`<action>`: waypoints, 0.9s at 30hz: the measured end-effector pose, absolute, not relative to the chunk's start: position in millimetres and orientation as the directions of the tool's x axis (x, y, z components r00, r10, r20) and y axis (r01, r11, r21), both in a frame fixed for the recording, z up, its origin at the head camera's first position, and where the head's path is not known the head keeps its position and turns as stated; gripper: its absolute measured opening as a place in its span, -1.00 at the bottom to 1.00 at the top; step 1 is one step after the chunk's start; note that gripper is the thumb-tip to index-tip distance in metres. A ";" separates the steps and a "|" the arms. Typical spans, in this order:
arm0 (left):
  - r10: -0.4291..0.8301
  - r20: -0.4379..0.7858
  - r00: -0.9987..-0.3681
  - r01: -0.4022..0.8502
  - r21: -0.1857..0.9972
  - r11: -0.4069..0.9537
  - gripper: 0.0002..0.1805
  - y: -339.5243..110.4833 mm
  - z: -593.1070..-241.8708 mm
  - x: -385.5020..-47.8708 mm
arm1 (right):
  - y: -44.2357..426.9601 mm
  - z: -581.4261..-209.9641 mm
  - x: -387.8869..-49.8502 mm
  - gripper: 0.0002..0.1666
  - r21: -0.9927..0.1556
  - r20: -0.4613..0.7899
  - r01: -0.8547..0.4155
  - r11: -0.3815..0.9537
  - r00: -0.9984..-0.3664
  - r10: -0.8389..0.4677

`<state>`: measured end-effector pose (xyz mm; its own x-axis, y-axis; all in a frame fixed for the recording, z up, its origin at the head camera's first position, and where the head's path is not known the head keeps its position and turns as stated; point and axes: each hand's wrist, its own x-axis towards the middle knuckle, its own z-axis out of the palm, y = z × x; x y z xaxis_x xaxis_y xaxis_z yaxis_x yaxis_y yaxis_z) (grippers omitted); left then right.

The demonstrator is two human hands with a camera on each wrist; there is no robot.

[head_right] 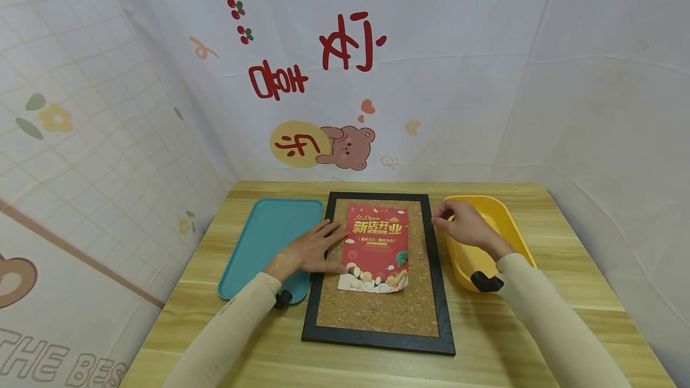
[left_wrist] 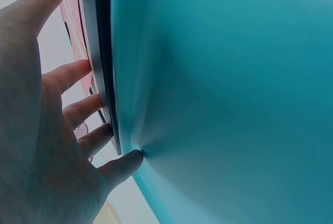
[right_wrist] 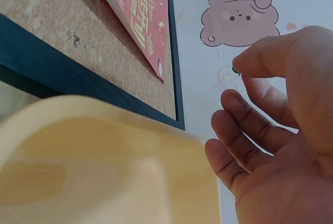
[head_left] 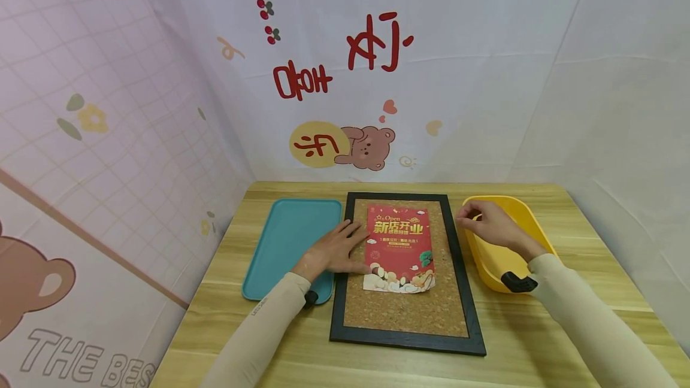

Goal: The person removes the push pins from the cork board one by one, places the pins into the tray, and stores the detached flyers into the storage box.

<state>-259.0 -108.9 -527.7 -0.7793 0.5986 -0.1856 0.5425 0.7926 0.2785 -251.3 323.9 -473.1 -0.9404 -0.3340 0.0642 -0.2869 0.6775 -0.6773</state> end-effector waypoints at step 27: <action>0.595 -0.193 -0.781 0.538 0.276 0.796 0.15 -108.9 -524.7 -258.2 | 347.8 -473.1 -249.6 -0.83 -0.659 0.040 -0.246 0.711 -0.955 -0.294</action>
